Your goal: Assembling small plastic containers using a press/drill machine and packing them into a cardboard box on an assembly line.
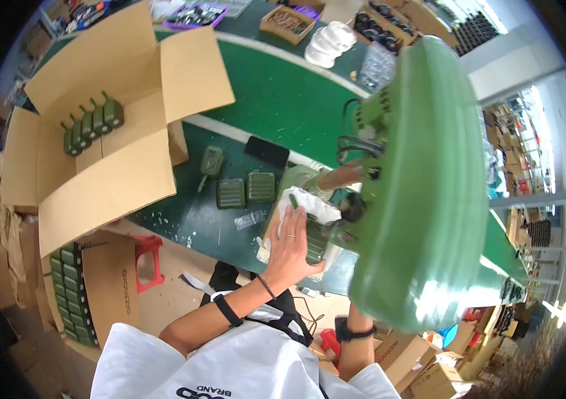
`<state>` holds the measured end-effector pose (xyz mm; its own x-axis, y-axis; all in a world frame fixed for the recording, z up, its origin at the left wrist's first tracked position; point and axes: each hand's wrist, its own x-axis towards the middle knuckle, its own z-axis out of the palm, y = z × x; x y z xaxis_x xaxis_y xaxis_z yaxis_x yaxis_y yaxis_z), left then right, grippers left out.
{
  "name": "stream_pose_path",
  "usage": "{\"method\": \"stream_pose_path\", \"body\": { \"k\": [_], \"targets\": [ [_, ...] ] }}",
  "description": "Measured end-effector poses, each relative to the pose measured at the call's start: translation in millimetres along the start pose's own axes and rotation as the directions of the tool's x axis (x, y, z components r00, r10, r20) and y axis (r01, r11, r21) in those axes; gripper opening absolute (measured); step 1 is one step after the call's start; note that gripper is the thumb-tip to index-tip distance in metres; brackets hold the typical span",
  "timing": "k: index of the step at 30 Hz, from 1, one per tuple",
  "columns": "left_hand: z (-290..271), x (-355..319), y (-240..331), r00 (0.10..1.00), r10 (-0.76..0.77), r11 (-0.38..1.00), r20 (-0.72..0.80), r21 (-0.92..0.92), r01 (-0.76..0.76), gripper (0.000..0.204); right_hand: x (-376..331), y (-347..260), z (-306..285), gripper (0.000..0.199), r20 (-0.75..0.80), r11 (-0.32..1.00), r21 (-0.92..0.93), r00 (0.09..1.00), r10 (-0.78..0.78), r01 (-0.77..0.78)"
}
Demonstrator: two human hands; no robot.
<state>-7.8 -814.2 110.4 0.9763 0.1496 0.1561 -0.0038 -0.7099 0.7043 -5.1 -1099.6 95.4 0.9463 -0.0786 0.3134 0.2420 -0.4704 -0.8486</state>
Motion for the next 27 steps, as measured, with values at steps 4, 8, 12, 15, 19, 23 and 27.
{"method": "stream_pose_path", "body": {
  "k": [4,8,12,15,19,23,27],
  "targets": [
    [2,-8,14,0.997,0.006,0.987,-0.079,0.162,0.007,0.124,20,-29,-2,0.048,-0.132,0.997,0.054,0.99,-0.046,0.054],
    [14,-24,22,1.0,-0.025,0.999,-0.019,0.028,0.025,0.116,159,-156,-4,0.035,-0.185,0.953,0.127,0.951,-0.249,0.274],
    [17,-29,29,0.999,-0.042,0.998,-0.003,0.054,0.042,0.111,152,-159,-7,0.03,-0.073,0.914,0.361,0.983,-0.169,0.184],
    [17,-29,37,0.998,-0.063,0.998,-0.008,0.026,0.064,0.112,169,-130,15,0.028,-0.002,0.937,0.336,0.995,-0.096,0.091],
    [18,-24,44,0.998,-0.061,0.998,-0.007,0.03,0.061,0.097,159,-74,25,0.026,0.104,0.956,0.285,0.994,0.046,-0.074],
    [8,-28,56,0.996,-0.047,0.996,-0.076,0.066,0.052,0.065,141,-5,25,0.025,0.201,0.941,0.213,0.955,0.22,-0.262],
    [-35,-28,57,0.999,-0.028,0.998,0.032,-0.063,0.03,0.058,80,108,6,0.027,0.13,0.964,-0.262,0.988,0.079,-0.043]
  ]
}}
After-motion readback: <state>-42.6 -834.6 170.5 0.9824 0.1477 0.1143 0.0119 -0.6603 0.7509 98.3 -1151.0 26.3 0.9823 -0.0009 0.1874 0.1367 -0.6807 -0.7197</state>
